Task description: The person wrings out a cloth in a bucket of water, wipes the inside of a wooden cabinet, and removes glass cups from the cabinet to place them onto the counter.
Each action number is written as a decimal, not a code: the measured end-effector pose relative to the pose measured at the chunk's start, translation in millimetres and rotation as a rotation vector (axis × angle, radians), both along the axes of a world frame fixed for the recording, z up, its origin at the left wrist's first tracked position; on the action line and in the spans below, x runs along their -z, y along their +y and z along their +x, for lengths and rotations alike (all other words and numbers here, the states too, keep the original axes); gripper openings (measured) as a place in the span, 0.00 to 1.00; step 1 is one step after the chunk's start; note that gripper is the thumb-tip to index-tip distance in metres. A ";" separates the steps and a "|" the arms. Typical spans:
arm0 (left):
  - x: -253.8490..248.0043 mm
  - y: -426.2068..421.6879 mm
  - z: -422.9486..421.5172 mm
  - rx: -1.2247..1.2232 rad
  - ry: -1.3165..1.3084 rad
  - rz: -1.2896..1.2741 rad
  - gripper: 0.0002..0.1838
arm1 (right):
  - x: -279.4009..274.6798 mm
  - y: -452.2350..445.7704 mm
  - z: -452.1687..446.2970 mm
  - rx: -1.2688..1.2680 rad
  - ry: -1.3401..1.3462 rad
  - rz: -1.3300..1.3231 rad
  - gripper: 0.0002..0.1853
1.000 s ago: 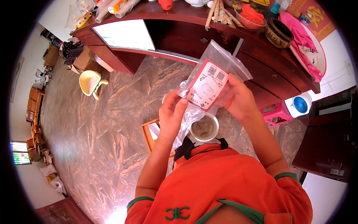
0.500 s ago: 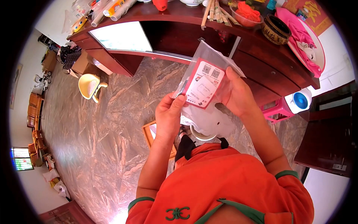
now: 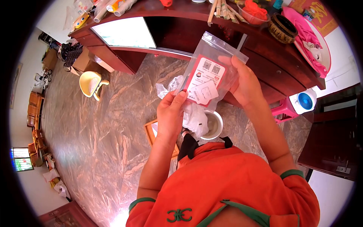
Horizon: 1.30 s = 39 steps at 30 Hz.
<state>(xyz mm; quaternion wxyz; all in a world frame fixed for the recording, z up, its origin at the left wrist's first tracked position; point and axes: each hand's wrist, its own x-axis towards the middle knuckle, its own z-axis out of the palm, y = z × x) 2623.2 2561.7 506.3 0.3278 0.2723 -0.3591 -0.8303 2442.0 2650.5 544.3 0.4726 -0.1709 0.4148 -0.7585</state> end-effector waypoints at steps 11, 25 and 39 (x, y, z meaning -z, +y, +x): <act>0.5 -0.6 -0.9 0.005 0.031 0.011 0.08 | -10.9 -4.2 0.9 0.021 0.011 0.047 0.23; 0.6 1.4 -10.2 0.018 0.019 0.023 0.08 | -10.5 0.6 -3.7 0.023 -0.049 0.011 0.26; 6.8 3.6 -28.4 0.000 -0.084 -0.053 0.10 | 15.8 18.1 -3.1 -0.117 0.115 0.115 0.14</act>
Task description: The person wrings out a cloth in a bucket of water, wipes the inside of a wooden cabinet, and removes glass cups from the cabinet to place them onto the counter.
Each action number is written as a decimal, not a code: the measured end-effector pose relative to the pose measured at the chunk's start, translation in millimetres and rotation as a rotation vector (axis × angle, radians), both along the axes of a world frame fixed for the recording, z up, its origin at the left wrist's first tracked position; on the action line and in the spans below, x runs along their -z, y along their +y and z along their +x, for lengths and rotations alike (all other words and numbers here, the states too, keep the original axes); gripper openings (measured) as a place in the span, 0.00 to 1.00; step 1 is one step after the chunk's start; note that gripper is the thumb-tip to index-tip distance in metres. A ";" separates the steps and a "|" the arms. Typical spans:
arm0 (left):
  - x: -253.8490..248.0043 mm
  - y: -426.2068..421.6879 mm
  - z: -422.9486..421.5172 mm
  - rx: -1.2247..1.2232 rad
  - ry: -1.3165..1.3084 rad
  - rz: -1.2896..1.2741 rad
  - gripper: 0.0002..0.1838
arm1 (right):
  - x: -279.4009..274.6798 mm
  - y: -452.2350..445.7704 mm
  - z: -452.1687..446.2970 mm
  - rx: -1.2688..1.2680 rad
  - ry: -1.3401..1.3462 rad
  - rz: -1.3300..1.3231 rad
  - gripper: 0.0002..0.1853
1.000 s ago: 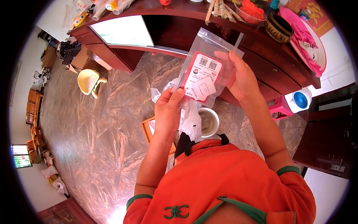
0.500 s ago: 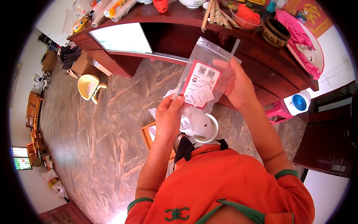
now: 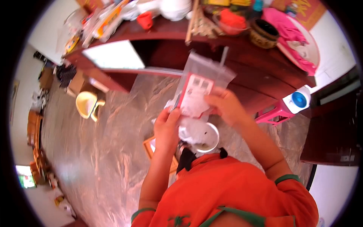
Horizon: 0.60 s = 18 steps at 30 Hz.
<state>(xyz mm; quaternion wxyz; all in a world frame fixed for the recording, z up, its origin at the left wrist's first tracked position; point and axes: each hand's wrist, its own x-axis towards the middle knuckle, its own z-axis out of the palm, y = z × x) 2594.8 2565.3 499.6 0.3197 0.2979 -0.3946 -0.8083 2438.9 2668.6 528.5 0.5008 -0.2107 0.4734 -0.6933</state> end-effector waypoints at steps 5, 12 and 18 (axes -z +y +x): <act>20.8 -6.4 0.9 0.018 -0.036 -0.185 0.13 | -7.2 16.0 -11.7 0.093 0.012 -0.013 0.14; -2.2 -24.3 8.5 -0.016 -0.108 -0.514 0.15 | -62.0 87.3 -79.2 0.579 0.085 -0.234 0.13; 15.3 -57.6 23.7 0.022 0.310 -0.299 0.18 | -92.6 147.2 -223.5 1.001 0.279 -0.155 0.17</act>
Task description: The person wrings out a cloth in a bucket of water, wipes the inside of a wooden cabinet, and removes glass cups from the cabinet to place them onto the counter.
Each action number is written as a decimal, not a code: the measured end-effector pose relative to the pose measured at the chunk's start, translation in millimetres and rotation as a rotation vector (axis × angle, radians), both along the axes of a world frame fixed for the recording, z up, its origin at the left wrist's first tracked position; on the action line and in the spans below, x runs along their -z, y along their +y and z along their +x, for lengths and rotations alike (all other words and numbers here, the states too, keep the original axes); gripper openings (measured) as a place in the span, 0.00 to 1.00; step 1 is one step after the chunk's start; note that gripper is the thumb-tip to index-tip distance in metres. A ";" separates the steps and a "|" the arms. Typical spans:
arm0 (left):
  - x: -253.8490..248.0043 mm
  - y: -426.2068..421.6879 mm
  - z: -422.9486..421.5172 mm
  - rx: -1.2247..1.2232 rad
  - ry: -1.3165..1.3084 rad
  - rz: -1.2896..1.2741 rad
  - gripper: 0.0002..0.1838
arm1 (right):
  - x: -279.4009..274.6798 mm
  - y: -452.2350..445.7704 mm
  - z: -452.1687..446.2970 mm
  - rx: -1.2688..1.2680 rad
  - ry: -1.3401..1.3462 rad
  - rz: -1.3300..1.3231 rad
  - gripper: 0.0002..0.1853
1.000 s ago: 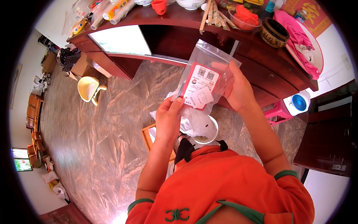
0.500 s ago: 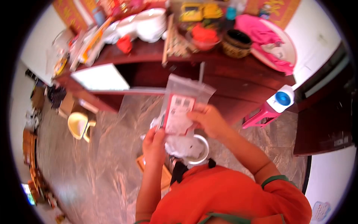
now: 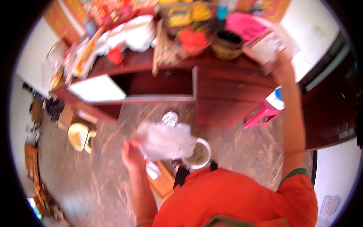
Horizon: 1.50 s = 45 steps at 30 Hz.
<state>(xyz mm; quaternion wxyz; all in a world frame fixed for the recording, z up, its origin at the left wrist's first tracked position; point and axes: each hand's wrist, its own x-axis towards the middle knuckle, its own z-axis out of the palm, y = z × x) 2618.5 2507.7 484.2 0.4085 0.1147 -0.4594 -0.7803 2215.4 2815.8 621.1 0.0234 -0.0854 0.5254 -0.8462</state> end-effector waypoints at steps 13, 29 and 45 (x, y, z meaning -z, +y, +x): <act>2.6 -37.5 33.9 0.220 0.559 0.578 0.17 | 0.4 25.9 -151.4 0.319 0.366 1.223 0.21; -12.0 94.0 -70.9 0.414 -0.454 -0.745 0.30 | 182.4 -162.1 249.2 -1.004 0.433 0.909 0.42; 103.4 41.4 21.8 0.274 -0.965 -0.138 0.20 | 413.7 76.2 106.1 -0.419 0.235 1.626 0.15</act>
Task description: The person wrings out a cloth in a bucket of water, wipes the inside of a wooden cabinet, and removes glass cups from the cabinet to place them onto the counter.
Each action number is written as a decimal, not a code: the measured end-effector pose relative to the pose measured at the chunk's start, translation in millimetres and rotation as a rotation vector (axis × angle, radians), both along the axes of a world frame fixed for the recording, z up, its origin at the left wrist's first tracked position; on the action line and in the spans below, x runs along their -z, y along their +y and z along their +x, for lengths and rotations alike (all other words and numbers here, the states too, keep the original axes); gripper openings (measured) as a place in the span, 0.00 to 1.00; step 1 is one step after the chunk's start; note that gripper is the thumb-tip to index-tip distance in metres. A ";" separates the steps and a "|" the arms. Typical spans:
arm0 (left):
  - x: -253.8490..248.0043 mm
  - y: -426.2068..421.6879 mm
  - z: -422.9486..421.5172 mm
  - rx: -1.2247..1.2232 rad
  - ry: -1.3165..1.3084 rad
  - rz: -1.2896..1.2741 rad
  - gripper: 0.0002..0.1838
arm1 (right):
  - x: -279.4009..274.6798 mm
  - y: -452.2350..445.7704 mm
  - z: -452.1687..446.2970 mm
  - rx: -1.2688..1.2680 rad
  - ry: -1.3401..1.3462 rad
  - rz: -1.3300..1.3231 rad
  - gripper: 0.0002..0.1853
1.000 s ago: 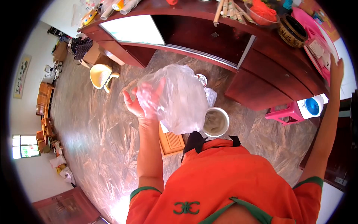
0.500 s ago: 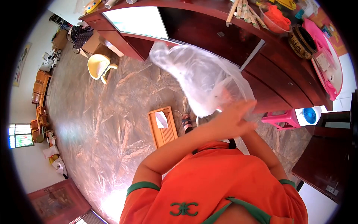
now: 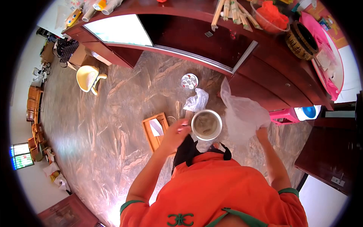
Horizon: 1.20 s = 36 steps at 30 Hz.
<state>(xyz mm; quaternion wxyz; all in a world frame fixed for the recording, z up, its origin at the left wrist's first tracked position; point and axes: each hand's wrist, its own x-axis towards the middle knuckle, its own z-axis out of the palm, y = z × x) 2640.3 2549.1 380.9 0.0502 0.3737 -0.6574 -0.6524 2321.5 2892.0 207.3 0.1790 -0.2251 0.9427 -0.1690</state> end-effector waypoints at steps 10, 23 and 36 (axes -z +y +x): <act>32.9 -25.8 34.5 -0.381 -0.077 0.036 0.17 | 22.6 98.7 -0.4 0.040 0.104 0.164 0.13; 89.2 44.0 70.6 -0.343 -0.247 -0.030 0.19 | 82.5 231.7 -35.1 -0.009 0.203 0.248 0.14; 149.6 67.2 208.0 -0.339 -0.585 -0.114 0.23 | 33.2 151.8 -37.0 0.488 -0.379 0.226 0.11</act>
